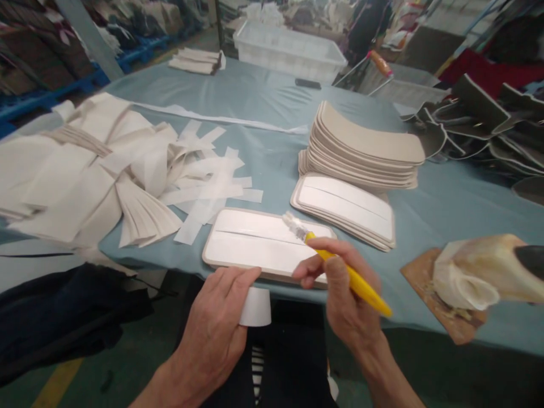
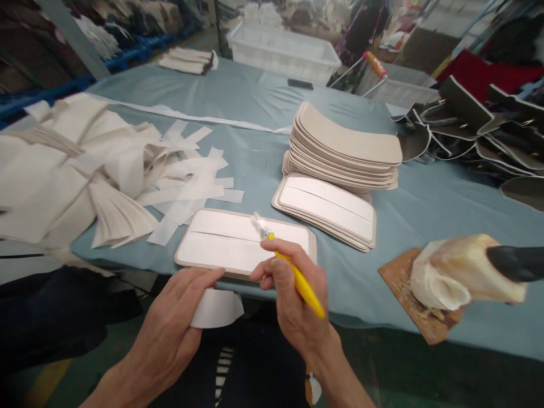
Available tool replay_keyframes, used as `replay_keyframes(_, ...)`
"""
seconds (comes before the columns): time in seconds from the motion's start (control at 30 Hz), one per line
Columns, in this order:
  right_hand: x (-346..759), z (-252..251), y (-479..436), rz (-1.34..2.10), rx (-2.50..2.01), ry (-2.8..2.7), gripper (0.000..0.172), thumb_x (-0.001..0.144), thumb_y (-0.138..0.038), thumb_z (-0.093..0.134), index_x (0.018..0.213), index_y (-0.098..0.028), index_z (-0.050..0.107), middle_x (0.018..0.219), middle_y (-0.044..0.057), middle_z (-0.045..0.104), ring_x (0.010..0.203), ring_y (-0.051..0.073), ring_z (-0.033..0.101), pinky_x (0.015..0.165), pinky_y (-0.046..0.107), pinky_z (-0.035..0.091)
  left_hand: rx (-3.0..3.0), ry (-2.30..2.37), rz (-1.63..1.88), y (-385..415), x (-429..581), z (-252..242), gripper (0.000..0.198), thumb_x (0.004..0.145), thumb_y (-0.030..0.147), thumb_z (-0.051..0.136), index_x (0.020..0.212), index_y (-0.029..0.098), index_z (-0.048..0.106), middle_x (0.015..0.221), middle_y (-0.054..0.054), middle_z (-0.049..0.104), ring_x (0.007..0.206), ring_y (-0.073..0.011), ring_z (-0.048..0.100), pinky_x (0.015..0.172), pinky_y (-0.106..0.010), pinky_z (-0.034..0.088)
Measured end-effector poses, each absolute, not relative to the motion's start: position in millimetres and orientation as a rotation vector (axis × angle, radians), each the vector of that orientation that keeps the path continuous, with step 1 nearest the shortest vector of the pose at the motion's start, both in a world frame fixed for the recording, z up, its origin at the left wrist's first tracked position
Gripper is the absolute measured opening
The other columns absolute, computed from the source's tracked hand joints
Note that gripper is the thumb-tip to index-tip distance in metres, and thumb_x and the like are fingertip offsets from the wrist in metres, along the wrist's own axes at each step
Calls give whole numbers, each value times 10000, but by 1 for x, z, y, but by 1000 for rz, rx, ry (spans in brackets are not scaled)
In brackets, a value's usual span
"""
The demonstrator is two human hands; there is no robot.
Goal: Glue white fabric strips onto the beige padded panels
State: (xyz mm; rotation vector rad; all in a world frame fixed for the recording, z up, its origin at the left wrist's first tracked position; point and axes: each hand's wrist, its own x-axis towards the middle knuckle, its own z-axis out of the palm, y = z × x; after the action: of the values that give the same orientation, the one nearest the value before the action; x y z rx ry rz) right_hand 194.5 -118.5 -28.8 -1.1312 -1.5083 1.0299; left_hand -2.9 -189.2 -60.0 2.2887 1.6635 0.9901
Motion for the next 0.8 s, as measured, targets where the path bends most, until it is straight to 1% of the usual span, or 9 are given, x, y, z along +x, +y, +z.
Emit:
replay_keyframes(0.07, 184, -33, -125, 1061, -1067, -1639, 261, 1065, -428, 500, 1174, -250, 658, 818, 22, 772, 693, 168, 722, 692, 299, 587, 2335, 1702, 999, -186, -3, -52, 430, 888, 53, 386, 1263, 140, 577, 1119, -107, 695, 1015, -240, 621, 923, -375, 511)
replay_keyframes(0.13, 172, -36, -129, 1058, -1001, -1726, 212, 1063, -376, 492, 1120, -246, 650, 896, 34, 773, 785, 169, 732, 755, 296, 579, 2385, 1746, 1004, -182, -3, -46, 415, 904, 73, 390, 1277, 116, 567, 1081, -117, 690, 974, -248, 613, 898, -384, 501)
replay_keyframes(0.23, 157, -34, -132, 1045, -1007, -1757, 206, 1039, -370, 496, 932, -233, 606, 766, 3, 678, 624, 136, 614, 606, 253, 498, 2426, 1856, 987, -177, -3, -43, 488, 907, 92, 394, 1380, 67, 511, 1017, -125, 668, 909, -264, 585, 843, -402, 484)
replay_keyframes(0.33, 146, -28, -130, 1053, -1063, -1752, 180, 970, -379, 578, 868, -243, 519, 649, -47, 552, 526, 119, 493, 511, 240, 415, 2449, 1932, 956, -172, -4, -47, 534, 908, 85, 404, 1436, 46, 465, 952, -108, 638, 841, -263, 548, 785, -393, 461)
replay_keyframes(0.47, 135, -20, -122, 1050, -1140, -1834, 212, 880, -310, 661, 855, -258, 458, 613, -86, 478, 490, 105, 456, 483, 229, 378, 2438, 1917, 960, -168, -6, -54, 502, 928, 90, 429, 1426, 55, 479, 900, -77, 619, 775, -247, 508, 728, -376, 411)
replay_keyframes(0.57, 132, -16, -116, 1121, -1140, -1901, 188, 912, -296, 614, 860, -265, 436, 593, -99, 445, 460, 100, 428, 463, 224, 362, 2397, 1911, 980, -166, -12, -57, 507, 896, 66, 438, 1397, 35, 510, 948, -98, 639, 818, -252, 518, 758, -382, 410)
replay_keyframes(0.67, 132, -11, -112, 1131, -1145, -1978, 160, 945, -310, 584, 871, -263, 451, 608, -82, 496, 480, 106, 452, 481, 226, 377, 2356, 1989, 1012, -165, -19, -59, 521, 888, 68, 429, 1399, 27, 524, 980, -117, 649, 861, -266, 524, 783, -396, 412)
replay_keyframes(0.73, 131, -9, -111, 1089, -1179, -2039, 179, 926, -321, 616, 869, -261, 457, 615, -79, 513, 485, 105, 447, 487, 226, 373, 2339, 2034, 1020, -165, -22, -60, 515, 916, 105, 422, 1417, 41, 521, 957, -111, 645, 843, -270, 521, 753, -399, 402)
replay_keyframes(0.8, 128, -9, -111, 1099, -1203, -2076, 211, 909, -334, 646, 873, -264, 450, 576, -100, 468, 456, 100, 409, 458, 221, 341, 2326, 2040, 1041, -164, -22, -62, 485, 947, 141, 420, 1413, 58, 528, 906, -91, 635, 807, -263, 518, 710, -392, 383)
